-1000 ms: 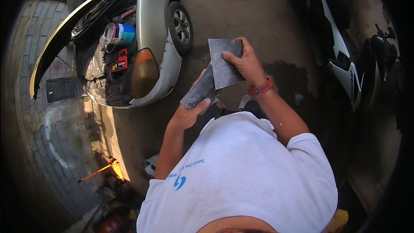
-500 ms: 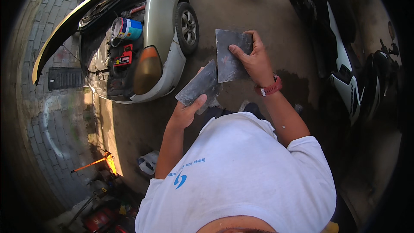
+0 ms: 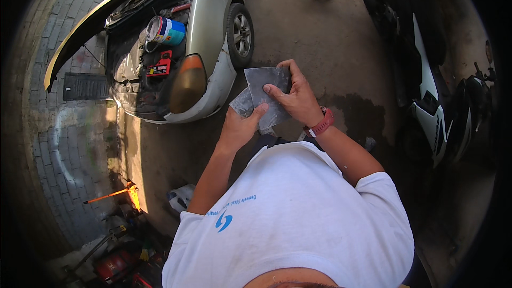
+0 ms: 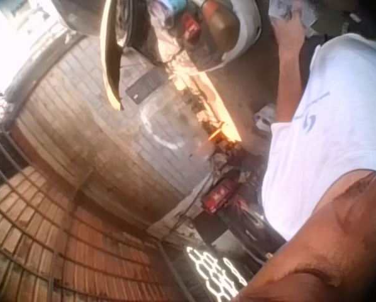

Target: The person sands the rear bumper of a dark-colored car using sandpaper, moving their hands in back-and-forth strokes across the surface. They then walk toward another vehicle with its hood open and continue handling the sandpaper.

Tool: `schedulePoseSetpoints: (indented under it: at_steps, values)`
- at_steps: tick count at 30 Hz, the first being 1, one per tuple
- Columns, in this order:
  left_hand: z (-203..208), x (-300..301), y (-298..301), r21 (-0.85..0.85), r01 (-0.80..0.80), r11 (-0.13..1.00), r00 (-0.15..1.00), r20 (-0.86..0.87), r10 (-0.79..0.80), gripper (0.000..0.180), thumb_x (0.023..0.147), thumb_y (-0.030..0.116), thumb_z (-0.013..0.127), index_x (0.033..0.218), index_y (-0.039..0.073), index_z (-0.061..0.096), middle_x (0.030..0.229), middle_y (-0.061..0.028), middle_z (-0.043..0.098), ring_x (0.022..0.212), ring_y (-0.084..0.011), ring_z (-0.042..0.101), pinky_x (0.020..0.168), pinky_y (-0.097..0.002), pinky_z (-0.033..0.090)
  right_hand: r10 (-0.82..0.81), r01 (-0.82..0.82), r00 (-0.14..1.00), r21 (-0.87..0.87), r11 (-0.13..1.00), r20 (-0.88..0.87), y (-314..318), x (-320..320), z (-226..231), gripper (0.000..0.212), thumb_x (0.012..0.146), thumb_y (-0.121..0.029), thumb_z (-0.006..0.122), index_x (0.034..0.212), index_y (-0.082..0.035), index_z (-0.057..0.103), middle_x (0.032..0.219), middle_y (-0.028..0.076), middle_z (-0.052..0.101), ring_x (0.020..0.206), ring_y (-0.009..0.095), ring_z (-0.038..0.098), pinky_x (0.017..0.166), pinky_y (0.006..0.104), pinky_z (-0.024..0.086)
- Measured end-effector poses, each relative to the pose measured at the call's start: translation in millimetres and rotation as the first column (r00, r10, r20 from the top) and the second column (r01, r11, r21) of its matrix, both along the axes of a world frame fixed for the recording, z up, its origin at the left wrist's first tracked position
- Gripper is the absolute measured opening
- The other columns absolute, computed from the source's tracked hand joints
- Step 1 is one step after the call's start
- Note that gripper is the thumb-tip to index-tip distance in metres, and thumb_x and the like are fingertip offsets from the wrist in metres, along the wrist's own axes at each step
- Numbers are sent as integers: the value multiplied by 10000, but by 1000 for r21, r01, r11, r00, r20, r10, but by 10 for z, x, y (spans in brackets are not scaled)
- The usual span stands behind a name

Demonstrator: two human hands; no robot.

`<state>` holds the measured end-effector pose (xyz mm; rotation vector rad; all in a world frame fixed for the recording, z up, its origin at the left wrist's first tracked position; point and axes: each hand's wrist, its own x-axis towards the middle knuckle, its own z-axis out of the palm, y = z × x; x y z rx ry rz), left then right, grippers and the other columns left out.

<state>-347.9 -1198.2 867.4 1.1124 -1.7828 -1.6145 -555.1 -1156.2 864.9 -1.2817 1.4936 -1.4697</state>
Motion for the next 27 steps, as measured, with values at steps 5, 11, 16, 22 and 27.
schedulePoseSetpoints:
  at_steps: [5,11,16,22,27]
  values:
    - [107,228,-105,260,255,931,960,46,-276,505,1021,220,828,1448,22,644,1304,-67,738,1216,-174,671,1082,-368,532,388,-388,918,15,922,-84,91,-51,117,462,985,-234,871,1268,-39,563,969,50,690,743,113,572,679,297,502]
    - [-96,135,-88,305,93,948,975,-219,-25,526,1076,308,779,1471,2,611,1379,-67,689,1286,-165,629,1110,-362,506,-152,155,979,-14,988,133,-129,-192,40,436,986,-234,854,1250,-25,577,968,111,778,732,178,718,692,368,559]
    - [-224,162,-142,368,50,928,996,-82,-22,666,1144,508,607,1543,-21,540,1461,-90,649,1323,-168,608,1149,-351,481,187,-193,978,61,979,92,-103,-100,-283,410,998,-232,851,1214,7,597,1000,92,742,927,123,702,830,331,588]
    - [-403,220,-104,619,311,721,750,-626,214,831,1078,652,630,1598,20,487,1489,-103,628,1317,-192,640,1125,-362,521,249,-312,922,190,931,298,-25,-31,-257,476,1008,-331,856,1218,14,605,1102,92,697,1055,125,656,957,327,557]
    - [-503,245,-126,344,72,936,892,-441,94,830,1026,413,816,1653,74,390,1531,-103,603,1348,-200,638,1146,-381,520,493,-544,732,-32,839,470,218,159,-314,483,1081,-374,763,1363,-15,607,1241,69,699,1154,142,669,1022,350,558]
